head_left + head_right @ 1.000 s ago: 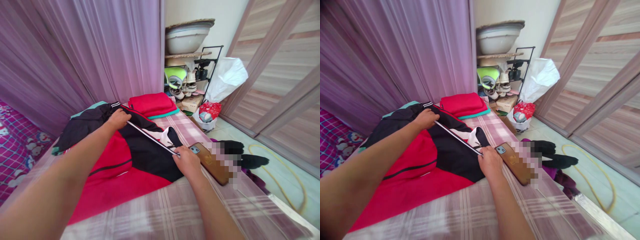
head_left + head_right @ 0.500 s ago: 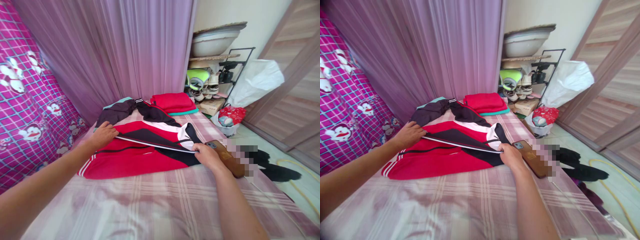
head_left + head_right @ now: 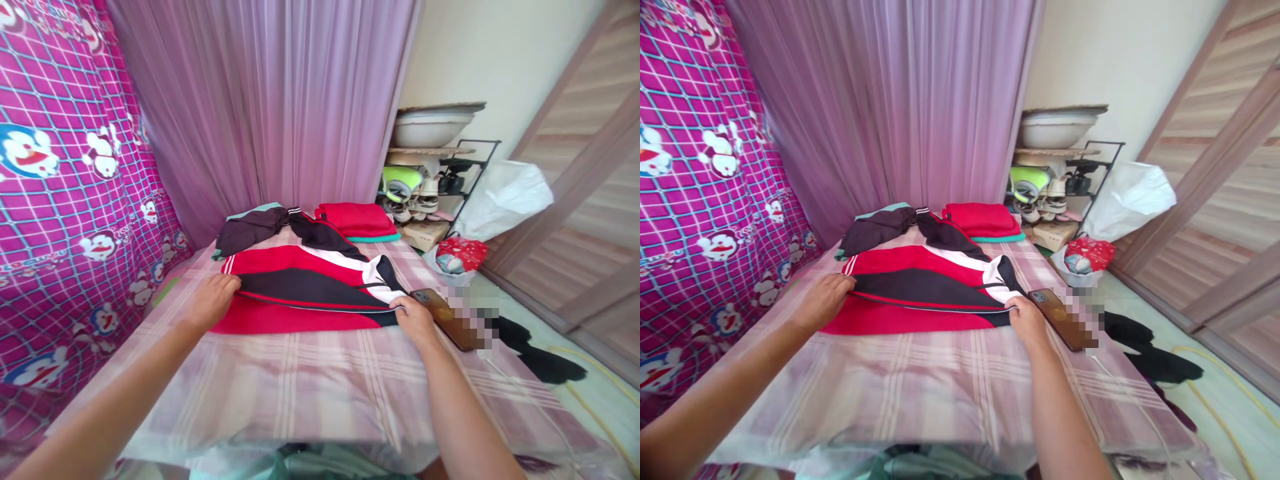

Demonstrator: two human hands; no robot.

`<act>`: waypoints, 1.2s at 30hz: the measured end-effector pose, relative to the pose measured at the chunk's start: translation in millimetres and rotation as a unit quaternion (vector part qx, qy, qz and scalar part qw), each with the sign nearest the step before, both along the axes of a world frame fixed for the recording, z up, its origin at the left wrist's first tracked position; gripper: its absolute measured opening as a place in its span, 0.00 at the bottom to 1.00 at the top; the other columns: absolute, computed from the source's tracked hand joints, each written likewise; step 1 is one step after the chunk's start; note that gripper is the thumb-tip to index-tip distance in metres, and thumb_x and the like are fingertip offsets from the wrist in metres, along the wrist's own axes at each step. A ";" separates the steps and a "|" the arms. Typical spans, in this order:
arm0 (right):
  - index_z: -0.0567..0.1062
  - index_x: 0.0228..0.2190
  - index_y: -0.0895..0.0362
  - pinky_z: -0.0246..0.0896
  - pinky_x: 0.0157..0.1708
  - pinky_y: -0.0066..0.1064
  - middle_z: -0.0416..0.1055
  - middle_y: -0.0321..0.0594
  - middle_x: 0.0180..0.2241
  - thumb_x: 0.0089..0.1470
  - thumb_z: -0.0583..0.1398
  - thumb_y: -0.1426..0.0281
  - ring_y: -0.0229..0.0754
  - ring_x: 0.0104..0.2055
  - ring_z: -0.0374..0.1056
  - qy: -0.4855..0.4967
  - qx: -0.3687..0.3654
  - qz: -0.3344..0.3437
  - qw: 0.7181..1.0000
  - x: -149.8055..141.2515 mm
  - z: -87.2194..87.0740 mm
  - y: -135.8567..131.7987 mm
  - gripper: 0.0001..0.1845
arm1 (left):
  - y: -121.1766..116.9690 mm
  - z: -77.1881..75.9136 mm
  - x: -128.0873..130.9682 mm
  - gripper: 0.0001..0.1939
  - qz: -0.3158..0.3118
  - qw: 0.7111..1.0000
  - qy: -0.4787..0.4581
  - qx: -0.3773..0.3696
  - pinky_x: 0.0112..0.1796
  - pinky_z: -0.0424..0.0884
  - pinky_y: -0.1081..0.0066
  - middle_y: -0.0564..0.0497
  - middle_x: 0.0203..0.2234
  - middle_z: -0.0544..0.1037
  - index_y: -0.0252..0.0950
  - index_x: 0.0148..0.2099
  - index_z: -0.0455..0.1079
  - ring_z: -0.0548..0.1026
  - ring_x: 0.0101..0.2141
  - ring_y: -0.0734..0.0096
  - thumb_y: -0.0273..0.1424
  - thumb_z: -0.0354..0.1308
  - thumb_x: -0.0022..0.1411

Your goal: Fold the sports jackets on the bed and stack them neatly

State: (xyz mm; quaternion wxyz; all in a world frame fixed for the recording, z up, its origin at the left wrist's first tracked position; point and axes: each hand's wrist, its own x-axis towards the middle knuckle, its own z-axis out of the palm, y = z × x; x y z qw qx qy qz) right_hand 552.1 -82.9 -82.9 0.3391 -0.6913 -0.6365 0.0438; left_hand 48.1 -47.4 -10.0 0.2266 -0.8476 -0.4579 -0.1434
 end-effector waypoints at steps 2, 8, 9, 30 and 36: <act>0.77 0.24 0.52 0.61 0.36 0.30 0.77 0.37 0.34 0.44 0.54 0.77 0.42 0.35 0.70 -0.009 0.009 -0.005 1.000 -1.0 -5.2 0.2 0.14 | -12.7 -19.9 -4.3 0.14 -0.016 1.000 -0.007 -0.021 0.49 0.70 0.58 0.42 0.42 0.80 0.36 0.41 0.72 0.75 0.45 0.59 0.23 0.45 0.64; 0.78 0.25 0.51 0.62 0.38 0.33 0.77 0.38 0.35 0.45 0.54 0.75 0.45 0.37 0.70 -0.037 0.030 -0.009 0.999 1.2 -8.7 -2.4 0.13 | -32.5 -38.6 -8.6 0.16 0.019 0.994 -0.043 -0.101 0.51 0.70 0.57 0.45 0.46 0.80 0.39 0.42 0.73 0.75 0.49 0.62 0.22 0.45 0.64; 0.78 0.27 0.51 0.63 0.39 0.33 0.77 0.38 0.37 0.46 0.54 0.74 0.46 0.39 0.71 -0.039 0.039 -0.019 0.998 3.1 -8.2 -3.6 0.13 | -32.4 -35.4 -7.6 0.16 0.027 0.994 -0.050 -0.098 0.52 0.70 0.58 0.44 0.46 0.80 0.39 0.42 0.73 0.75 0.49 0.62 0.22 0.44 0.64; 0.71 0.57 0.59 0.56 0.59 0.43 0.68 0.52 0.58 0.63 0.47 0.64 0.50 0.60 0.62 -0.089 0.082 0.144 0.982 -152.5 60.5 29.7 0.26 | -8.8 -16.3 32.0 0.25 0.136 0.977 -0.087 -0.142 0.62 0.57 0.51 0.41 0.60 0.70 0.36 0.60 0.69 0.64 0.62 0.53 0.42 0.44 0.70; 0.55 0.67 0.56 0.34 0.67 0.53 0.46 0.46 0.70 0.66 0.42 0.53 0.50 0.71 0.41 -0.178 -0.180 0.247 0.936 -221.8 44.3 58.3 0.35 | -1.3 -45.1 50.3 0.30 0.189 0.966 -0.035 -0.175 0.61 0.52 0.44 0.42 0.64 0.66 0.40 0.65 0.64 0.58 0.65 0.47 0.48 0.43 0.68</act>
